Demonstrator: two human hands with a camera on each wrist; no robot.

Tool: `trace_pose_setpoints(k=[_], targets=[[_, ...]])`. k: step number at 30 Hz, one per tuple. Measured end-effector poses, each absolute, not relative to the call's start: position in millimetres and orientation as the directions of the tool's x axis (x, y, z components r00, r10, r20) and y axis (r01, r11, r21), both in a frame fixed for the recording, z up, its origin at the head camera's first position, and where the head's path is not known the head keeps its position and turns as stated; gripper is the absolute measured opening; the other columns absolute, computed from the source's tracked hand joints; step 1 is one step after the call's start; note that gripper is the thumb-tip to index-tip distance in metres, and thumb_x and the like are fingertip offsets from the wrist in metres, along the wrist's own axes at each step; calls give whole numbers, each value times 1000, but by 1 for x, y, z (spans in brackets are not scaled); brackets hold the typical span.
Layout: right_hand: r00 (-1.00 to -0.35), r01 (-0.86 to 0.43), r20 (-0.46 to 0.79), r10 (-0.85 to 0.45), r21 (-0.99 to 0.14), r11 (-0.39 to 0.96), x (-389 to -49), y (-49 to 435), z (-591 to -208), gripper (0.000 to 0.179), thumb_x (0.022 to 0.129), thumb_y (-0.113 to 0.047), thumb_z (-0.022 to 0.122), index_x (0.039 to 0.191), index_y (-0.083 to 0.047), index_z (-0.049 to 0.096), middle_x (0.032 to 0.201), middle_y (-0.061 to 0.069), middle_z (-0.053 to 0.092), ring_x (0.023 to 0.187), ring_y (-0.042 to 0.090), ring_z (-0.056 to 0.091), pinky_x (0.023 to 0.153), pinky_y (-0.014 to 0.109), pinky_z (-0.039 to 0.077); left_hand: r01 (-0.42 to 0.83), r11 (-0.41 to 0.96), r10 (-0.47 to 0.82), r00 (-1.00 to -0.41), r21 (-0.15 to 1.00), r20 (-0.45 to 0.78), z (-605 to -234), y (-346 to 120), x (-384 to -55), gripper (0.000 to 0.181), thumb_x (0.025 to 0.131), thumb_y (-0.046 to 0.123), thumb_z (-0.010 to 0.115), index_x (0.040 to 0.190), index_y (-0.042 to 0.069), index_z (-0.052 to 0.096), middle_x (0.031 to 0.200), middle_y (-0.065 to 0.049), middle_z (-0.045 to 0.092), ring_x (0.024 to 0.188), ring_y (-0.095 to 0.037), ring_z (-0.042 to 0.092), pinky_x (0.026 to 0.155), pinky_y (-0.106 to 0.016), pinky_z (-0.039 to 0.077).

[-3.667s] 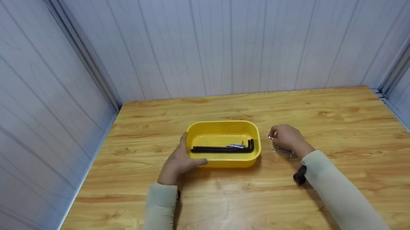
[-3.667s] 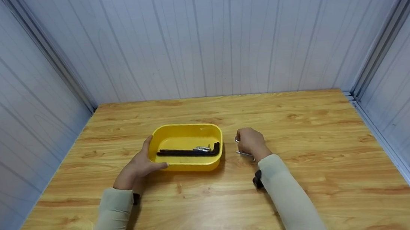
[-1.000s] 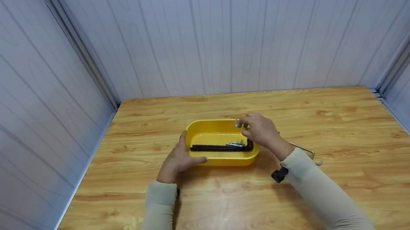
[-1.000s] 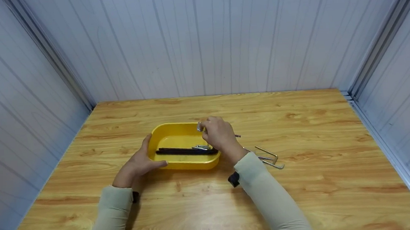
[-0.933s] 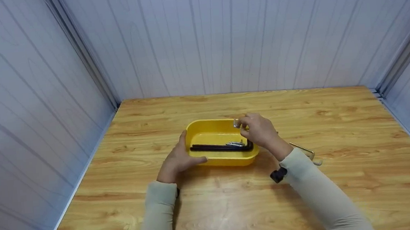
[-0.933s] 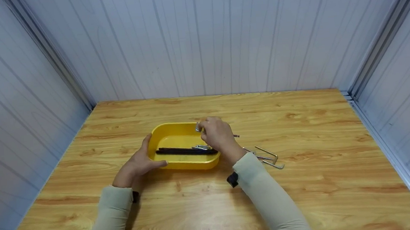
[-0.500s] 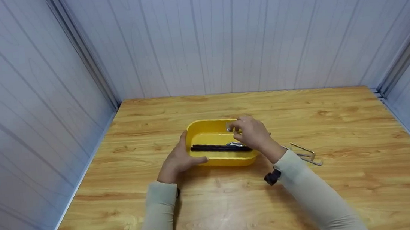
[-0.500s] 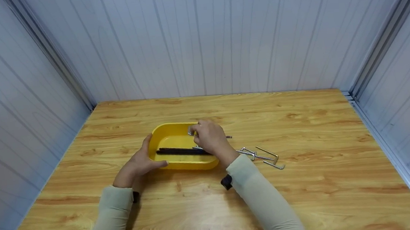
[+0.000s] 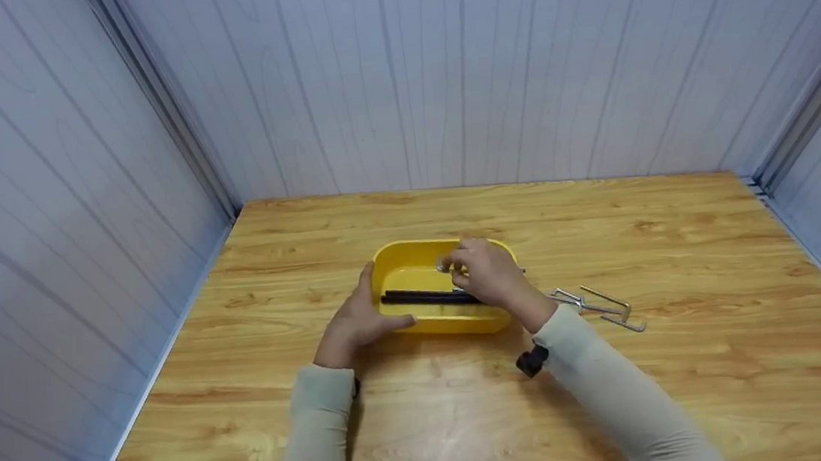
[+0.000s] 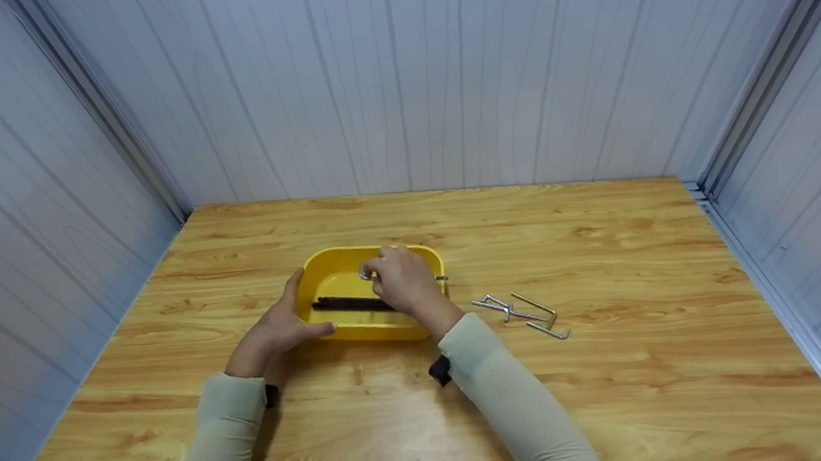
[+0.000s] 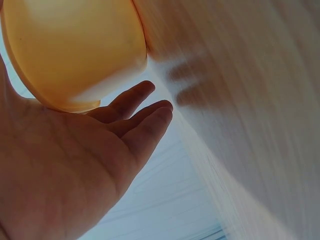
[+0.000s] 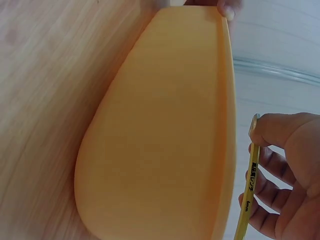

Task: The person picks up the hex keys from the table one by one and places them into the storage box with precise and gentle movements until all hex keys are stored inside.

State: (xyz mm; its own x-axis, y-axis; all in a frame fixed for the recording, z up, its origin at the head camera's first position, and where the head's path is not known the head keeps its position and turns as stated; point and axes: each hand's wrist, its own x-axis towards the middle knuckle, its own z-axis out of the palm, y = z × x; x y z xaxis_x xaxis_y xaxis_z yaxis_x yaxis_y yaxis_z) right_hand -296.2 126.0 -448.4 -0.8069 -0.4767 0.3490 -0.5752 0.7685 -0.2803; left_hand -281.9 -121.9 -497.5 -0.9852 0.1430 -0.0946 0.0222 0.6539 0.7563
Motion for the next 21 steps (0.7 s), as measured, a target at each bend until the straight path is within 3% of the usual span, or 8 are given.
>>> trace_pose_setpoints(k=[21], targets=[[-772,-629,336,-540,-273,728,-293,99,-460,14,86,-13,67,97,-17,74,91,1,65,83,18,60,70,34,52,53,652,159,-985,756,-69,-497,-122,-282,126,62,48,86,156,20,6,151,-14,38,129,-28,45,111,-47,33]])
